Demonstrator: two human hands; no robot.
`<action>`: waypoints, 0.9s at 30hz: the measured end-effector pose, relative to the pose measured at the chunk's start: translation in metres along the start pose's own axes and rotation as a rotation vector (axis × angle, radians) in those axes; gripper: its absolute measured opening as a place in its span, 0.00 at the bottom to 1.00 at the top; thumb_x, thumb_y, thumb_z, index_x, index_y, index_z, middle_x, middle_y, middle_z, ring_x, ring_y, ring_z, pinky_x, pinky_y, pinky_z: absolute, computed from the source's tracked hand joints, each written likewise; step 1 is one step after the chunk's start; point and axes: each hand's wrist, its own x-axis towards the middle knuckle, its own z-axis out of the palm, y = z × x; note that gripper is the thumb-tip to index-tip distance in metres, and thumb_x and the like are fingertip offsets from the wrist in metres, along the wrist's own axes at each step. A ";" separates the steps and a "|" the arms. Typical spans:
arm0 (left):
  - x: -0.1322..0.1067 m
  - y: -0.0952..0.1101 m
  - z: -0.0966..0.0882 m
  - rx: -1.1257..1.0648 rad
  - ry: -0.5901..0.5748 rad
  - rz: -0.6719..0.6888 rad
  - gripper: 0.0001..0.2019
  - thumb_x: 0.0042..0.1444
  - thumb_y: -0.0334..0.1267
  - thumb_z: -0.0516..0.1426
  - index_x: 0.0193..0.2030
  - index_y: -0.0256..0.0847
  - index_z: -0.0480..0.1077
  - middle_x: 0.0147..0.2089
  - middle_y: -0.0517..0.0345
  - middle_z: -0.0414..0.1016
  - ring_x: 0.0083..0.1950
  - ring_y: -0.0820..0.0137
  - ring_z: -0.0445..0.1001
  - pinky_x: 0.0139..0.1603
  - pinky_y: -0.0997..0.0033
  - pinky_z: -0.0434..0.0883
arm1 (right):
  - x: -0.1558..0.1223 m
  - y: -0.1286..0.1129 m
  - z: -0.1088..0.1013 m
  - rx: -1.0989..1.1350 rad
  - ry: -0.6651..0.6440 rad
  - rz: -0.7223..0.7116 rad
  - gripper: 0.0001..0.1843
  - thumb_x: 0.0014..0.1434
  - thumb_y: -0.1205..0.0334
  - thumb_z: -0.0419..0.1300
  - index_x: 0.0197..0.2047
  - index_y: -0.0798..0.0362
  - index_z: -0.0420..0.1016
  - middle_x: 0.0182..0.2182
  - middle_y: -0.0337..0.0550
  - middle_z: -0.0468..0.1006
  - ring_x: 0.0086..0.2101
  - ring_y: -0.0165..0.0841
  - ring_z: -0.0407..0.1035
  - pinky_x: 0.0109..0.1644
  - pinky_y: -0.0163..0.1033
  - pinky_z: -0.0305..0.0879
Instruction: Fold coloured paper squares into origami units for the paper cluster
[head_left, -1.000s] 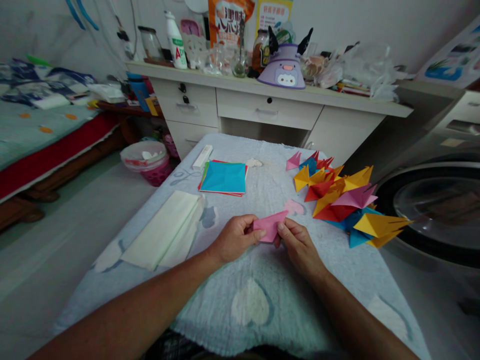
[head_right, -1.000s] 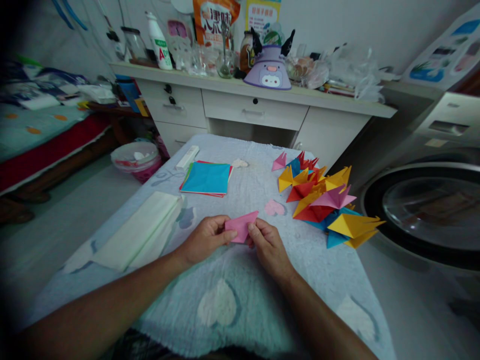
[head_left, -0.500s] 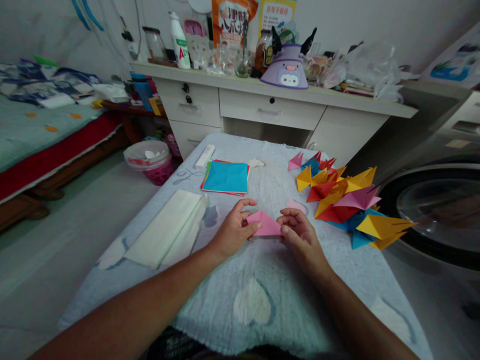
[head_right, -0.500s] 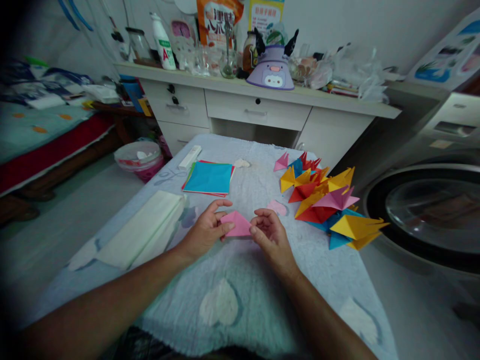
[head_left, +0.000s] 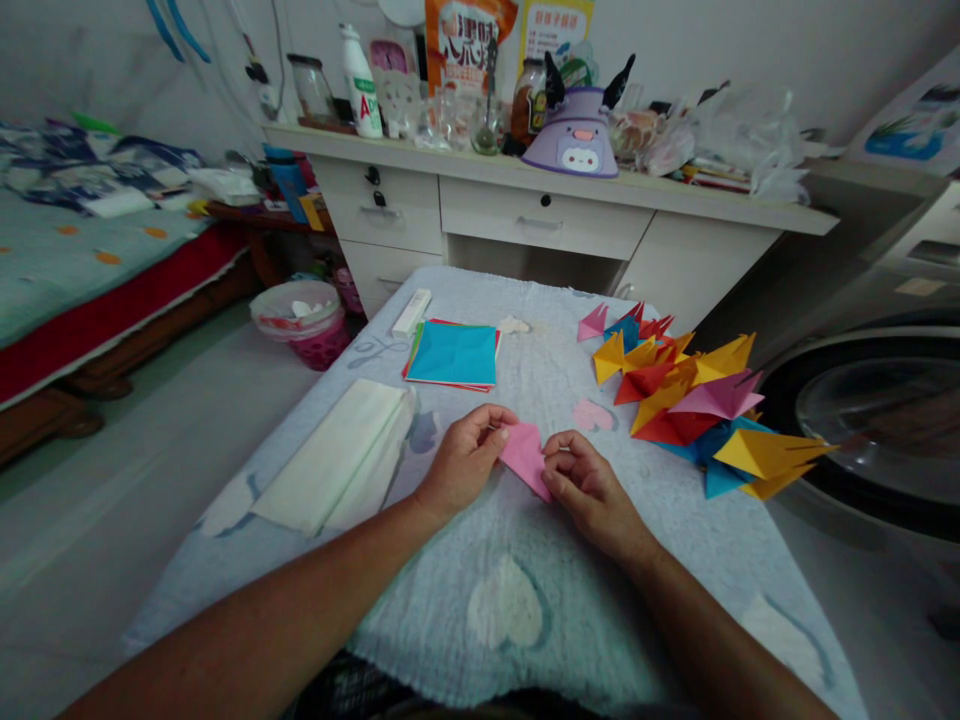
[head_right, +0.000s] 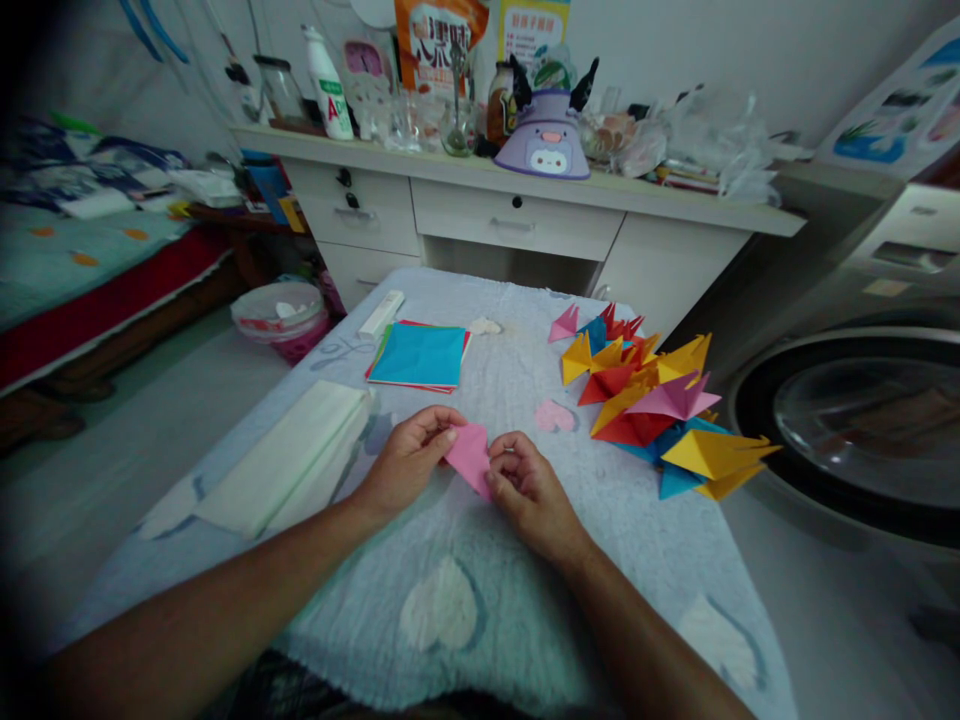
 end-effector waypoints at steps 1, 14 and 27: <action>0.000 0.000 0.000 0.002 -0.011 -0.010 0.07 0.57 0.37 0.55 0.41 0.38 0.70 0.31 0.62 0.70 0.28 0.76 0.65 0.28 0.77 0.62 | 0.000 -0.001 0.000 -0.019 -0.003 -0.005 0.08 0.64 0.55 0.57 0.42 0.49 0.63 0.26 0.32 0.66 0.26 0.26 0.58 0.30 0.33 0.53; 0.000 -0.005 -0.002 0.254 -0.152 0.048 0.07 0.57 0.32 0.52 0.38 0.38 0.72 0.32 0.60 0.72 0.32 0.73 0.68 0.33 0.76 0.64 | 0.007 -0.002 -0.008 -0.615 0.096 -0.366 0.13 0.61 0.69 0.56 0.47 0.46 0.73 0.41 0.43 0.68 0.42 0.34 0.66 0.45 0.41 0.64; -0.001 -0.003 -0.001 0.687 -0.237 0.218 0.08 0.55 0.30 0.53 0.37 0.41 0.72 0.37 0.57 0.74 0.40 0.67 0.71 0.42 0.69 0.66 | 0.012 0.011 -0.011 -0.850 0.075 -0.304 0.13 0.59 0.72 0.59 0.40 0.46 0.80 0.36 0.43 0.72 0.40 0.37 0.65 0.45 0.45 0.63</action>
